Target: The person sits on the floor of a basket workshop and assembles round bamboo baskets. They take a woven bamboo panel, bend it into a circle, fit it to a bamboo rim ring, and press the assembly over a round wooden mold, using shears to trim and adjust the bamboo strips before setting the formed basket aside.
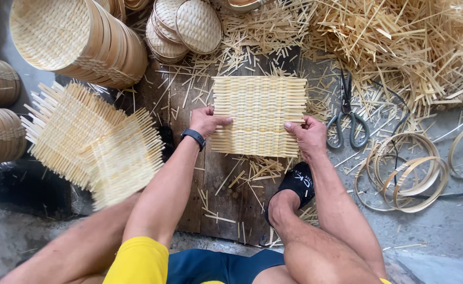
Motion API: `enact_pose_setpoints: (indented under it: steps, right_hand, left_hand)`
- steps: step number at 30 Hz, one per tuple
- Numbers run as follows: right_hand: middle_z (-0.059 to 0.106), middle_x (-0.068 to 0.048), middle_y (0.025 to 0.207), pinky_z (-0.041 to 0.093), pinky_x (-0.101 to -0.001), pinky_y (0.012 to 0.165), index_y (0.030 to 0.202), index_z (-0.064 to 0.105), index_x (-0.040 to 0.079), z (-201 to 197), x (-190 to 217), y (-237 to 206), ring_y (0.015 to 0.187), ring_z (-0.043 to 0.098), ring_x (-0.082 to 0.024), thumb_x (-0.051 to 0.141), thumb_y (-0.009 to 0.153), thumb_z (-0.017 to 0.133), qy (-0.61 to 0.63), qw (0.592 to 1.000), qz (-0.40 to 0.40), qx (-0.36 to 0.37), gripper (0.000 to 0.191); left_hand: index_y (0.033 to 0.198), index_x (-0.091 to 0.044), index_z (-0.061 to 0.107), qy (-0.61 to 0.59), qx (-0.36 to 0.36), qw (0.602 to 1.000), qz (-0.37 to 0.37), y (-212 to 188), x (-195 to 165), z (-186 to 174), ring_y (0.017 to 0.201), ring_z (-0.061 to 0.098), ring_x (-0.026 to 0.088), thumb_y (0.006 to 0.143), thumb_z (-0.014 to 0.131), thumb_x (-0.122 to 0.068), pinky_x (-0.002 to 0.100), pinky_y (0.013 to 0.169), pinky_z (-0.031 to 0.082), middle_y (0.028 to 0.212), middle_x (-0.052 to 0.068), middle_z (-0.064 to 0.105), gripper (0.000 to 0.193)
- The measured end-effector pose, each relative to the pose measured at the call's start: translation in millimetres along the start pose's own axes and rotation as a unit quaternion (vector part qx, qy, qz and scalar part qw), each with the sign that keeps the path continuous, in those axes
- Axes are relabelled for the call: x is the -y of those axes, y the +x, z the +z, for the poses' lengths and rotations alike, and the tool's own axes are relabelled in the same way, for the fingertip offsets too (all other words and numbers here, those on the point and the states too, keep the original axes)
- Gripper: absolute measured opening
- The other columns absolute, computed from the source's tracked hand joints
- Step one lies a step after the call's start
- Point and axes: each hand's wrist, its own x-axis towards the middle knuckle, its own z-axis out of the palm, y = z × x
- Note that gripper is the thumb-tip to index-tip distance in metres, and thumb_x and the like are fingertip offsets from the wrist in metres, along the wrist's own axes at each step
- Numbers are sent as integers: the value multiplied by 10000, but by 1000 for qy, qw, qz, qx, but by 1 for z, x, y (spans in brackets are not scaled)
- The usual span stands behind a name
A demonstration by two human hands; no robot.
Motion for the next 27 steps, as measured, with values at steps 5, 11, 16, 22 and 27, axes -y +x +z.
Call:
enact_pose_setpoints:
  steps: [5,11,16,22,27]
  right_hand:
    - [764,-143,956,641,-275,716,1070,695,-48,-3,-9,0,779,738,-148,-41,806,807,18,1000,-13,-11,286]
    - [764,-131,974,634,-275,732,1076,697,-45,-2,-11,0,795,734,-140,-40,806,805,24,999,-27,-5,291]
    - [765,-117,989,621,-280,739,1103,702,-41,-1,-25,-15,803,720,-135,14,798,826,17,1000,-10,4,334]
    - [749,-48,983,579,-247,742,1132,676,-4,3,-49,-35,822,689,-97,120,797,848,-2,998,-57,-22,397]
    - [676,-12,917,565,-243,756,1104,670,45,-73,-36,-54,819,651,-102,217,868,846,-125,943,-218,-219,341]
  left_hand:
    - [998,1,754,58,-16,998,-16,-9,-12,4,800,735,139,674,939,-83,305,764,597,952,94,791,382]
    - [999,8,742,-22,-5,1000,-16,-4,-3,4,809,735,158,643,931,-51,315,750,611,949,99,787,407]
    - [1037,12,758,45,-7,998,-42,-6,6,-8,859,729,163,642,922,-79,308,822,586,981,89,792,437]
    - [1283,50,626,93,-21,994,-49,-18,20,-15,965,719,204,597,936,-145,332,852,579,1125,137,744,777]
    - [1330,71,558,120,-28,992,-38,-21,25,-15,975,690,226,595,944,-163,352,838,554,1163,165,710,862]
